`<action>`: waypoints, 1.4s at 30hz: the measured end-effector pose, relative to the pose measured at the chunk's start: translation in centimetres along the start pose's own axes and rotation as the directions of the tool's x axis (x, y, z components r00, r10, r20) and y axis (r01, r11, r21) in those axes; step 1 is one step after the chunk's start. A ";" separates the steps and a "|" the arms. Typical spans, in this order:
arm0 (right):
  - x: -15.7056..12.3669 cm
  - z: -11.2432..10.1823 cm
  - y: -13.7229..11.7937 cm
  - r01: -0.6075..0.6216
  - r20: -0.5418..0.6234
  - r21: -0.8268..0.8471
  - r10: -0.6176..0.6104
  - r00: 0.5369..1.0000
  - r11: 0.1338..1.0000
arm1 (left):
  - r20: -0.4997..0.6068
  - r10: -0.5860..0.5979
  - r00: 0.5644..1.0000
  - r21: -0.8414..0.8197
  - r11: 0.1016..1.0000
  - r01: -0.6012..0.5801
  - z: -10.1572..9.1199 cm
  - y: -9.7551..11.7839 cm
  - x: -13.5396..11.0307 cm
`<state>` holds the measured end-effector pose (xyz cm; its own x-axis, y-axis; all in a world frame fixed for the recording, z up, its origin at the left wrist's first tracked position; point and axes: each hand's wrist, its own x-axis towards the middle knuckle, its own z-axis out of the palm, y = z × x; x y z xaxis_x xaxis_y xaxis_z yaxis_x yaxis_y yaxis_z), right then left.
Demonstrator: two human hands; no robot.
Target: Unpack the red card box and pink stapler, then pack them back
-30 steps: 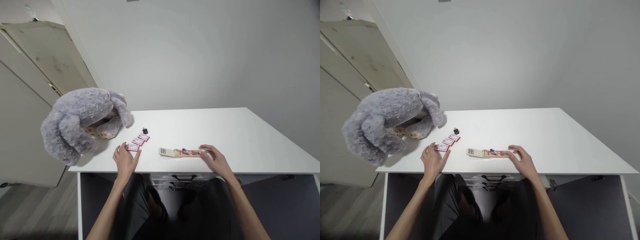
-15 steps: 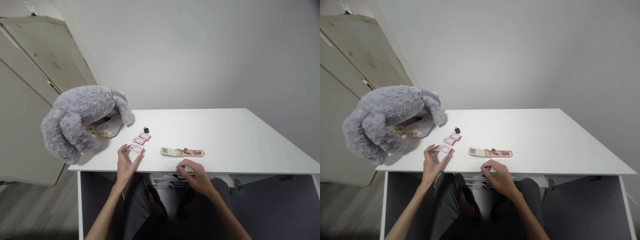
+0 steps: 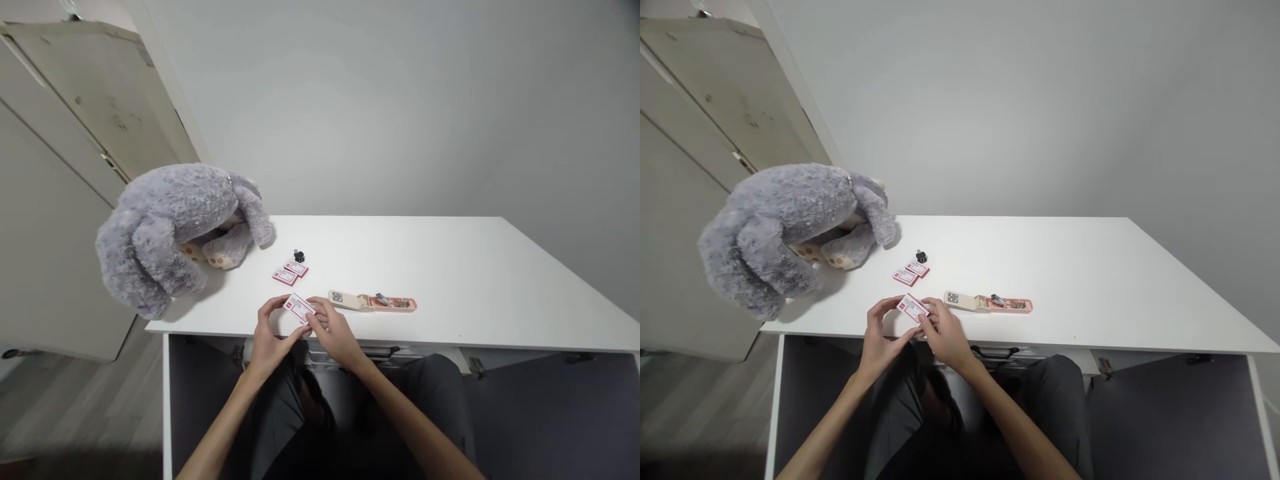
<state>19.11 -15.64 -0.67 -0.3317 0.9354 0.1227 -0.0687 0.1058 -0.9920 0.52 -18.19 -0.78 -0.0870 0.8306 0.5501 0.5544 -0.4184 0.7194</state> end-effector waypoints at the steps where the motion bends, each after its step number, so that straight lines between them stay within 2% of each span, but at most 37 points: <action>1: 0.3 -0.2 0.1 -0.001 0.015 0.014 0.001 1.000 1.000 | 0.008 -0.003 1.000 -0.014 1.000 0.004 -0.1 0.1 0.1; 5: 1.2 -1.3 0.3 0.001 0.122 -0.037 0.004 0.993 0.999 | 0.063 -0.045 0.997 -0.061 0.997 0.049 -0.8 0.6 0.8; 8: 1.4 -2.0 0.3 0.006 0.191 -0.057 0.005 0.982 0.998 | 0.163 -0.068 0.984 -0.036 0.997 0.075 -1.3 0.8 1.1; 10: 1.3 -2.1 0.2 0.002 0.206 -0.036 0.006 0.978 0.999 | 0.188 -0.081 0.979 -0.018 0.996 0.086 -1.3 0.5 1.1; 18: 0.4 -1.9 -0.2 0.016 0.183 0.059 -0.027 0.983 0.998 | -0.047 -0.203 0.978 -0.126 0.973 0.196 -0.5 -1.1 0.8; 24: 0.3 -2.1 -0.4 0.057 0.210 0.017 -0.060 0.976 0.998 | -0.036 -0.228 0.973 -0.179 0.959 0.218 -0.4 -0.7 0.9; 33: 0.6 -1.9 0.0 -0.027 0.154 0.099 0.011 0.988 0.995 | 0.031 -0.206 0.978 -0.141 0.968 0.208 -0.3 -0.3 0.7; 39: 0.6 -1.8 0.1 -0.021 0.057 0.149 0.013 0.998 0.989 | 0.121 -0.201 0.972 -0.145 0.965 0.217 -0.5 -0.2 0.7; 42: 0.4 -1.8 -0.2 -0.011 0.018 0.133 0.009 1.000 0.991 | 0.151 -0.180 0.972 -0.091 0.977 0.195 -0.9 -0.1 1.0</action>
<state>20.72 -14.65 -0.46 -0.3496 0.9299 0.1147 -0.1900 0.0495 -0.9805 -0.36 -17.64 0.04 -0.0590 0.9383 0.3409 0.4491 -0.2800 0.8485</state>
